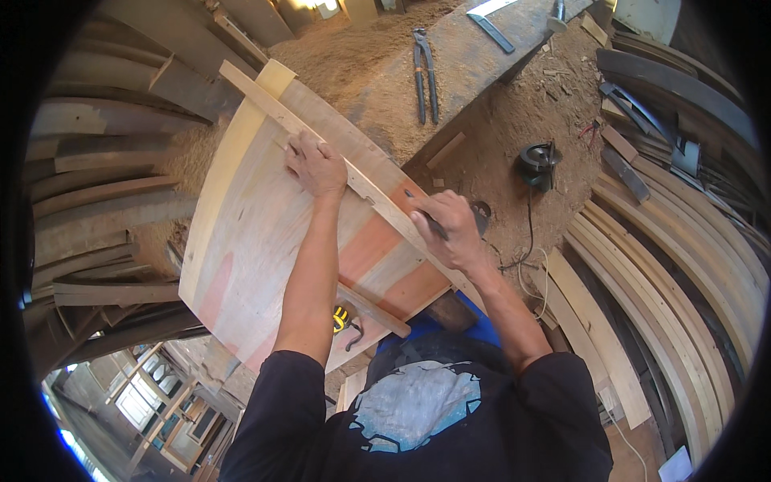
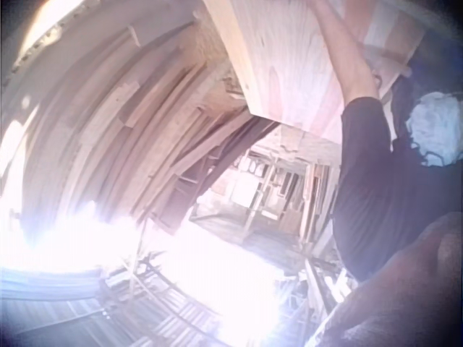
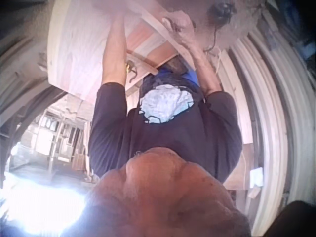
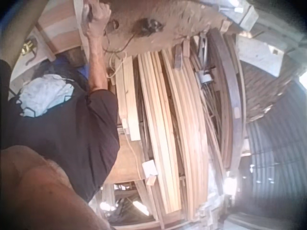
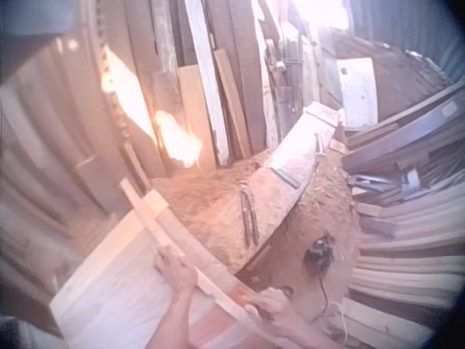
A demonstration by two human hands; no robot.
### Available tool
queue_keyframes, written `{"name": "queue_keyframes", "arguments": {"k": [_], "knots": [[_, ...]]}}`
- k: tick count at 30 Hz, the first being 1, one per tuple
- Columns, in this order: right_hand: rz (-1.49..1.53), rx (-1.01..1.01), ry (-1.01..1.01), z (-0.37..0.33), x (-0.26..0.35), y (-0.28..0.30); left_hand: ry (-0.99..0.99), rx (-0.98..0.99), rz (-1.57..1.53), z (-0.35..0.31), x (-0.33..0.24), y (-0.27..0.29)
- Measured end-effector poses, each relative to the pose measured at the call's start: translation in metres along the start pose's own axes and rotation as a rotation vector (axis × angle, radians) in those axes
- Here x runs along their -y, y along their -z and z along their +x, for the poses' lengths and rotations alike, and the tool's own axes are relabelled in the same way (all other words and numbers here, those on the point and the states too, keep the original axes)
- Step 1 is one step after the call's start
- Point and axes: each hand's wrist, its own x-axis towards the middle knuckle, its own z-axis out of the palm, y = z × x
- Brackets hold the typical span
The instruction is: The person nails a wooden strip onto a larger board, marks the wood, and then uses a tape measure to check the width of the board.
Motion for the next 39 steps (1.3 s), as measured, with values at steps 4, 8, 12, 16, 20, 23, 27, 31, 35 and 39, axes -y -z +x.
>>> {"name": "queue_keyframes", "arguments": {"k": [4, 8, 12, 16, 20, 23, 27, 31, 35, 39], "knots": [[-0.012, 0.079, 0.055, 0.024, 0.002, -0.023, -0.009, -0.038, 0.025, -0.002, 0.000, 0.000], [-0.009, 0.079, 0.080, 0.043, 0.001, -0.040, -0.015, -0.071, 0.034, -0.002, 0.003, -0.003], [-0.009, 0.136, 0.166, 0.061, 0.002, -0.045, -0.010, -0.032, -0.002, -0.001, 0.000, -0.001], [-0.102, 0.245, 0.225, 0.067, 0.010, -0.035, -0.017, -0.048, -0.018, -0.001, 0.000, 0.000], [-0.277, 0.429, 0.154, 0.046, 0.018, -0.004, -0.023, -0.076, -0.026, -0.002, 0.004, -0.002], [-0.276, 0.471, 0.134, 0.016, 0.030, 0.017, -0.014, -0.069, -0.029, -0.003, 0.007, -0.002], [-0.309, 0.254, 0.044, -0.023, 0.030, 0.036, -0.032, -0.084, 0.010, -0.002, 0.002, -0.001], [-0.338, 0.277, -0.324, -0.070, 0.005, 0.032, -0.043, -0.052, -0.040, -0.002, -0.003, 0.003], [-0.360, 0.308, -0.442, -0.099, 0.015, 0.020, -0.004, -0.037, -0.275, 0.002, 0.028, 0.004], [-0.389, 0.410, -0.407, -0.123, 0.017, 0.016, 0.103, 0.029, -0.425, -0.002, 0.053, 0.031]]}}
